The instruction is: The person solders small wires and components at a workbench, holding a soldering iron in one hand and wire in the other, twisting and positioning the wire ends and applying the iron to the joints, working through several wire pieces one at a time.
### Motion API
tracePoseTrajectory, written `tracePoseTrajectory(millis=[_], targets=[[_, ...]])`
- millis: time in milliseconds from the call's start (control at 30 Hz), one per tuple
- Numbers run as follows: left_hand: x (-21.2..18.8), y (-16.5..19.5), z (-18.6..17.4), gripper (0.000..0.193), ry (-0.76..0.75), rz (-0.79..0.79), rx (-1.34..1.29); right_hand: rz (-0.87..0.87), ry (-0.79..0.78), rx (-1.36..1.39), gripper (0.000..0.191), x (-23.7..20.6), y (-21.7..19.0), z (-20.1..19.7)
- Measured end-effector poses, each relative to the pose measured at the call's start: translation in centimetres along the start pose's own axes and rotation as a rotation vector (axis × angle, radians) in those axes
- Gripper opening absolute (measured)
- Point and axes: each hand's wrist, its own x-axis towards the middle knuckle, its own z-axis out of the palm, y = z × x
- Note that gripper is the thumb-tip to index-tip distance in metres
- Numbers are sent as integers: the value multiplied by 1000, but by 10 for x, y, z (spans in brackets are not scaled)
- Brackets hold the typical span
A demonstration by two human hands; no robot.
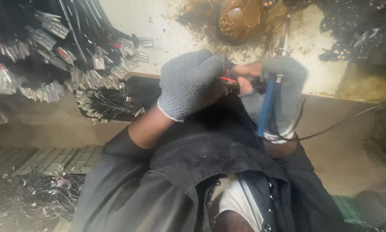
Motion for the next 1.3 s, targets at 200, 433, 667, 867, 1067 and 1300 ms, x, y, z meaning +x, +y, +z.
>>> tracePoseTrajectory(millis=[200, 433, 667, 867, 1067, 1300], targets=[[1, -1, 3, 21, -40, -4, 38, -4, -73, -50, 16, -3, 10, -1], [-1, -14, 0, 23, -195, 111, 49, -93, -133, 9, 19, -1, 24, -1], [10, -4, -12, 22, -199, 114, -49, -84, -31, -51, 14, 3, 11, 5], [1, -4, -43, 29, -363, -1, -423, -82, 43, 17, 13, -4, 15, 5], [-7, -4, -29, 18, -387, -147, -603, 104, 169, 438, 19, -19, 13, 1], [-12, 7, -14, 10, -242, -138, -515, 54, -82, 208, 18, -16, 16, -4]])
